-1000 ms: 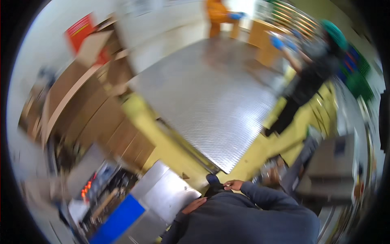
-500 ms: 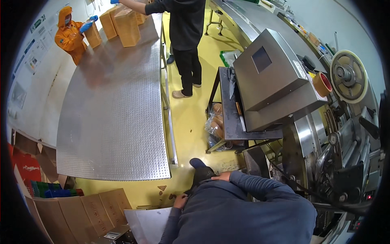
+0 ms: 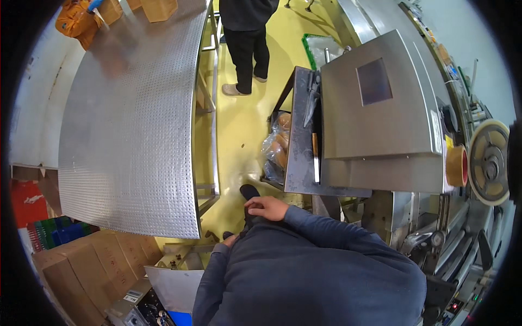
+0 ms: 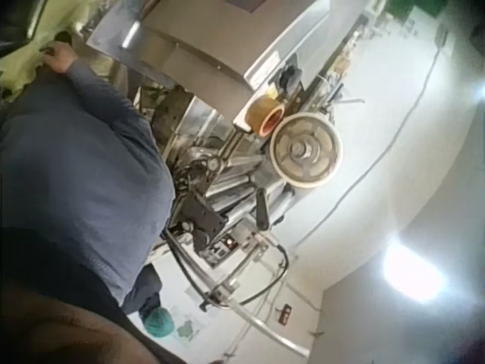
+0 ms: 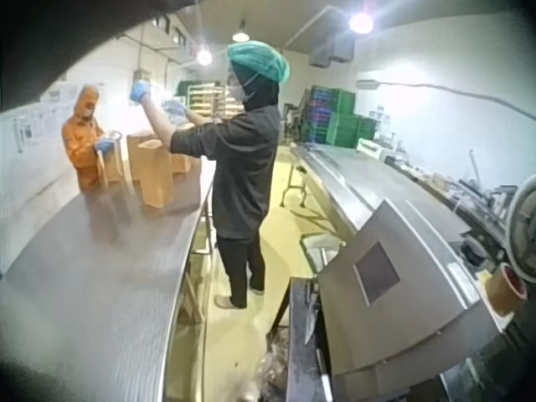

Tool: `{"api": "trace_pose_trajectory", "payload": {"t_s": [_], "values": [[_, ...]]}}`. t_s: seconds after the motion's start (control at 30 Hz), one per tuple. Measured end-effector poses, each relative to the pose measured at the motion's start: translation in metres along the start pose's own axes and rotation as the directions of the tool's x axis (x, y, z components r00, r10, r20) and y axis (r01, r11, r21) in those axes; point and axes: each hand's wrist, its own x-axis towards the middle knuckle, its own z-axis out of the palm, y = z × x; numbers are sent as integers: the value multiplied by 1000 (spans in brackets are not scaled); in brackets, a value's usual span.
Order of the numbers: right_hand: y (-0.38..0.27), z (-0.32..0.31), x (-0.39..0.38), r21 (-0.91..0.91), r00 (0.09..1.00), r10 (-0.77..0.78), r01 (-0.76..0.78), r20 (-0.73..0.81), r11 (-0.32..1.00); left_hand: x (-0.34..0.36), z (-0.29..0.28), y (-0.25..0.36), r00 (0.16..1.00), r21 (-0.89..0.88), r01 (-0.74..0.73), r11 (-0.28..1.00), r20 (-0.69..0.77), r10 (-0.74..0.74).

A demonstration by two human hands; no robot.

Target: The person wraps large rectangular blocks of bread in plastic film and places them into a heat-sealing machine.

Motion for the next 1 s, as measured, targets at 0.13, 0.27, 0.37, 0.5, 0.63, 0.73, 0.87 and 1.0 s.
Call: {"api": "trace_pose_trajectory", "payload": {"t_s": [0.13,0.27,0.37,0.5,0.63,0.73,0.87,1.0], "values": [[9,-17,4,-43,1000,17,-17,-10,999,-10,1,26,996,-143,86,986,36,-82],[16,-18,19,-23,993,77,-75,85,997,-10,0,21,1000,238,-9,971,-25,16],[31,-10,26,-98,985,74,-59,155,993,-16,14,29,983,24,58,998,-174,-54],[68,-8,33,-364,919,189,-54,346,930,-45,51,4,805,-76,-219,973,-578,136],[28,-23,39,-428,872,272,-80,408,900,-97,129,-54,594,-224,-62,973,-792,-144],[1,-27,51,-500,829,237,58,506,864,-115,202,-79,431,-502,110,858,-754,-496],[3,-18,69,-626,812,245,180,531,759,-65,309,-107,200,-594,-166,787,-802,-563],[40,-10,104,-713,863,235,185,447,676,-68,343,-103,541,-550,-290,783,-769,-340]]}}
